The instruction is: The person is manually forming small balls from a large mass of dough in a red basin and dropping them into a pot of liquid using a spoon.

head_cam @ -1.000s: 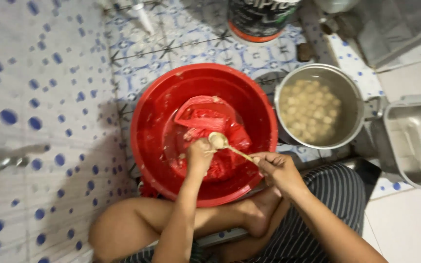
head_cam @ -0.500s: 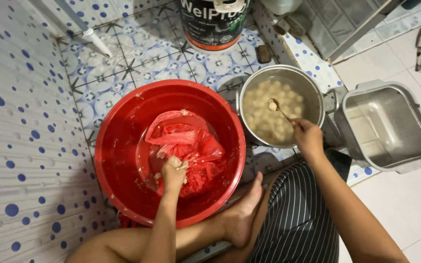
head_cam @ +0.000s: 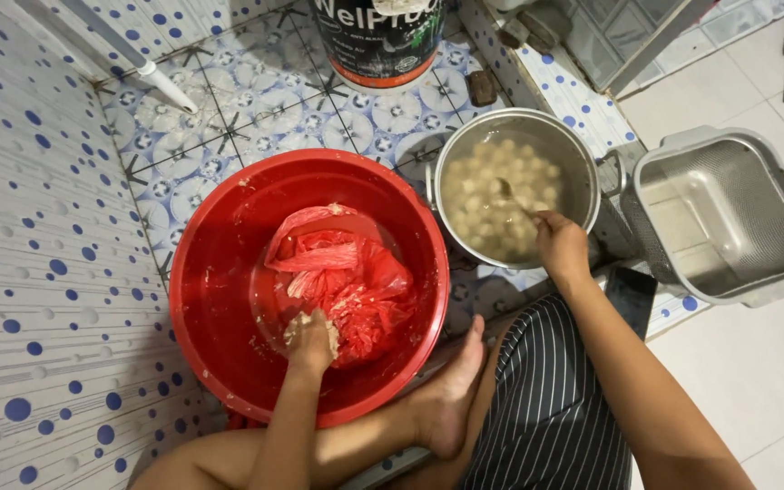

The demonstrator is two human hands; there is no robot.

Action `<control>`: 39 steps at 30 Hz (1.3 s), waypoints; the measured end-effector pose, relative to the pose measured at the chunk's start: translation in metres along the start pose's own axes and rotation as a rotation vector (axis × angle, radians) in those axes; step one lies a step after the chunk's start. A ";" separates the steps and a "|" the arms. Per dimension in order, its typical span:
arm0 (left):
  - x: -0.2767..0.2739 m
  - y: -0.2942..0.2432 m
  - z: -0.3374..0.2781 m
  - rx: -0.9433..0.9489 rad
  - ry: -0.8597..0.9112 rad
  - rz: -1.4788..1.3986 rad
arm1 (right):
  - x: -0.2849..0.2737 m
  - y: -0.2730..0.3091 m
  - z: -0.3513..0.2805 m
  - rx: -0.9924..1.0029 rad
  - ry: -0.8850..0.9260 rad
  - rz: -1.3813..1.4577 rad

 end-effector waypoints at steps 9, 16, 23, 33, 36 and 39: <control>0.028 0.010 0.016 -0.002 0.100 0.123 | 0.030 -0.015 0.005 0.048 0.136 -0.040; -0.028 -0.022 -0.029 0.016 0.088 0.237 | -0.032 0.023 -0.030 -0.038 0.009 0.017; -0.158 -0.057 -0.132 -0.133 0.191 -0.751 | -0.054 0.011 -0.075 -0.063 -0.132 0.175; -0.150 -0.008 -0.138 0.360 0.200 -2.058 | -0.027 -0.022 -0.067 0.004 -0.135 0.216; -0.199 -0.059 -0.182 1.057 0.739 -2.088 | -0.040 -0.005 -0.071 -0.048 -0.098 0.263; -0.205 -0.070 -0.184 0.949 0.640 -2.330 | -0.042 -0.003 -0.071 0.017 -0.073 0.262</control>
Point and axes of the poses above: each hand's wrist, its own z-axis towards the middle knuckle, its own x-axis out of the palm, y = z × x, the point moved 4 cm from there along z, towards the middle knuckle, and after that the axes turned 10 degrees about -z, right-handed, at the moved point
